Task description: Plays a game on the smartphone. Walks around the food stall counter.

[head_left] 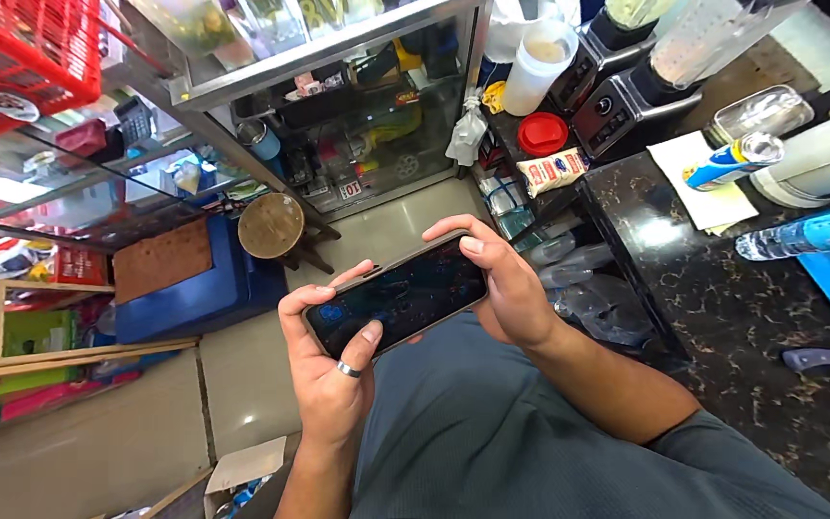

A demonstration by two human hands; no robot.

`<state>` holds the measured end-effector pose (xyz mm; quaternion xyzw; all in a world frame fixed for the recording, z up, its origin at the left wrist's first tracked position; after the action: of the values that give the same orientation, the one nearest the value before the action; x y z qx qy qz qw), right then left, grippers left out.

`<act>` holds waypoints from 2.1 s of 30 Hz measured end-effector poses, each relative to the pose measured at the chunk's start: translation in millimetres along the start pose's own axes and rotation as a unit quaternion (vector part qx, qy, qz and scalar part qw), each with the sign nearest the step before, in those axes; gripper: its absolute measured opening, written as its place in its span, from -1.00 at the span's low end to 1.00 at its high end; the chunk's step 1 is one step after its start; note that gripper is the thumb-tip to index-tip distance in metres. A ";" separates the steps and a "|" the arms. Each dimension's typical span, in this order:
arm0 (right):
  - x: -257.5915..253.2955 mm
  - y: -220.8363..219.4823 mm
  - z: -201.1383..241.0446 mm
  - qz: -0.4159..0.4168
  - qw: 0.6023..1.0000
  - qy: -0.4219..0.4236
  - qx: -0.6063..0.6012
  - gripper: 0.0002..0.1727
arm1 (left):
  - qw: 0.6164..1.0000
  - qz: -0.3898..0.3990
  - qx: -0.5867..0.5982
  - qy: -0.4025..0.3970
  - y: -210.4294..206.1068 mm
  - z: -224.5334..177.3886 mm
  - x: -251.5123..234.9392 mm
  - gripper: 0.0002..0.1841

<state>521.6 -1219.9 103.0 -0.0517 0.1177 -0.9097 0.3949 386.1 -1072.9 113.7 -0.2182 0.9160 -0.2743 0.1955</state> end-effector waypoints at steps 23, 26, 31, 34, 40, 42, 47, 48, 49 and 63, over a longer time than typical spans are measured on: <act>0.6 4.6 1.0 -0.030 0.996 0.012 0.079 -0.51 | 0.997 0.069 -0.028 0.003 2.5 -2.5 1.3 -0.46; -0.1 4.2 4.3 -0.072 0.981 -0.012 0.179 -0.33 | 0.985 0.068 -0.150 -0.045 -6.7 -1.6 4.3 -0.42; -1.7 -0.4 -4.8 -0.123 0.960 -0.040 0.247 -0.22 | 0.977 0.056 -0.190 -0.078 -12.5 2.8 7.2 -0.40; -1.9 -0.1 -5.6 -0.106 0.968 -0.044 0.222 -0.23 | 0.979 0.051 -0.182 -0.073 -10.7 2.1 5.7 -0.42; 1.6 4.7 4.9 -0.007 0.999 -0.007 0.053 -0.46 | 0.997 0.007 -0.069 -0.018 0.0 2.6 1.6 -0.41; 2.3 4.8 6.3 -0.009 0.999 -0.001 0.047 -0.48 | 0.999 -0.001 -0.039 -0.006 -0.4 3.0 1.6 -0.41; 3.4 2.9 6.2 -0.015 0.999 -0.010 0.041 -0.54 | 1.000 -0.015 -0.006 0.012 -0.8 1.9 0.9 -0.42; 3.5 2.1 5.9 -0.017 0.999 -0.012 0.039 -0.55 | 1.000 -0.016 -0.005 0.013 -0.8 1.6 1.1 -0.41; 3.5 1.6 5.8 -0.019 0.999 -0.015 0.037 -0.56 | 1.000 -0.015 -0.004 0.014 -0.6 1.7 1.2 -0.40; 1.9 2.8 3.5 -0.035 0.999 -0.021 0.022 -0.61 | 0.996 0.052 0.045 0.053 4.8 -0.7 0.8 -0.40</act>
<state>523.0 -1223.7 105.7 -0.0664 0.0870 -0.9239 0.3667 383.8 -1069.4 111.3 -0.1465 0.9218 -0.3158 0.1704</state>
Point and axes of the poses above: each hand's wrist, its own x-axis away from the middle knuckle, its own y-axis out of the back of the hand, z = x × y, the point moved 3 cm from there along -x, towards the middle knuckle, and after that the axes turned 9 degrees about x, right-handed, at the moved point
